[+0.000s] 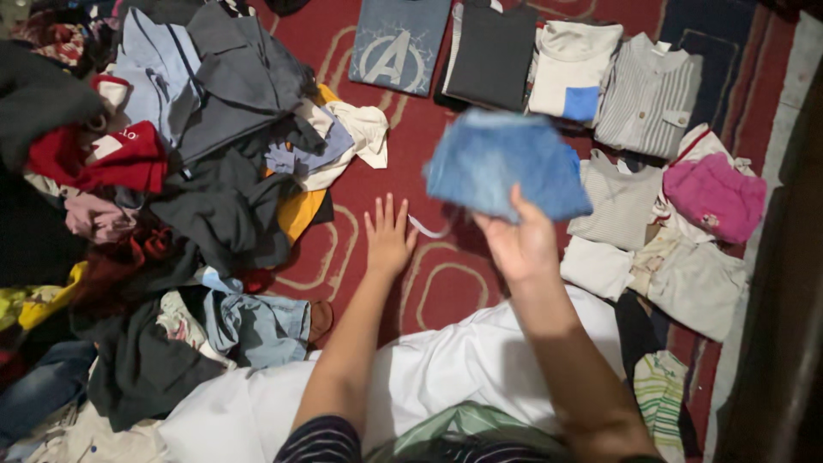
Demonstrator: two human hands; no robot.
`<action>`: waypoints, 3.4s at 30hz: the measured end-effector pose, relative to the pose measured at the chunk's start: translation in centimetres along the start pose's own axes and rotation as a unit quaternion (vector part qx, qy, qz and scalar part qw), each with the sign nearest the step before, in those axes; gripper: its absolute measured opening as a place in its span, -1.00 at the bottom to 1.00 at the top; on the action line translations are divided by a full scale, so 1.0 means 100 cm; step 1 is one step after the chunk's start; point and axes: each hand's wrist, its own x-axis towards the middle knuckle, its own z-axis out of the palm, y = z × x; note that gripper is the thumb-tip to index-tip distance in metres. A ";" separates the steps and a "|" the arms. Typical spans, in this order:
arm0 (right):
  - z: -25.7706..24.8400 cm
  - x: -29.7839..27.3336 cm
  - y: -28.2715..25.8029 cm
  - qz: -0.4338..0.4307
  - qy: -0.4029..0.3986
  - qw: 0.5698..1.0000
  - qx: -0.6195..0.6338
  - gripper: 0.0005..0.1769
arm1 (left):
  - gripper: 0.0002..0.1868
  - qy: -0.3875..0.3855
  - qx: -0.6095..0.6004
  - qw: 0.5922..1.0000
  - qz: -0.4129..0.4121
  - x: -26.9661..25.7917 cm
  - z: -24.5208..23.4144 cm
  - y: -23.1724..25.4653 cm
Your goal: The person sits on a patterned red carpet and folds multiple pieces of clothing one by one, including a blue t-shirt, white t-shirt, denim shorts, striped shirt, yellow t-shirt, yellow patterned shorts, red plaid shorts, and black t-shirts. Each item is folded and placed in a growing stack on the floor.
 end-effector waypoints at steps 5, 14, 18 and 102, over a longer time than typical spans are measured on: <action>-0.010 0.049 0.028 -0.048 -0.029 0.997 0.052 -0.48 | -0.32 0.014 -0.007 1.000 0.011 -0.025 0.010 -0.013; -0.016 0.060 0.037 0.063 0.035 0.996 0.050 -0.48 | -0.31 0.035 0.041 0.998 0.043 0.015 -0.020 -0.067; 0.002 0.061 0.048 0.076 0.054 0.996 -0.008 -0.48 | -0.24 0.038 0.135 0.988 0.069 0.068 -0.037 -0.073; -0.093 -0.082 0.070 0.246 -0.036 0.803 -0.542 -0.50 | -0.60 0.167 -0.202 0.962 -0.082 -0.067 -0.118 -0.080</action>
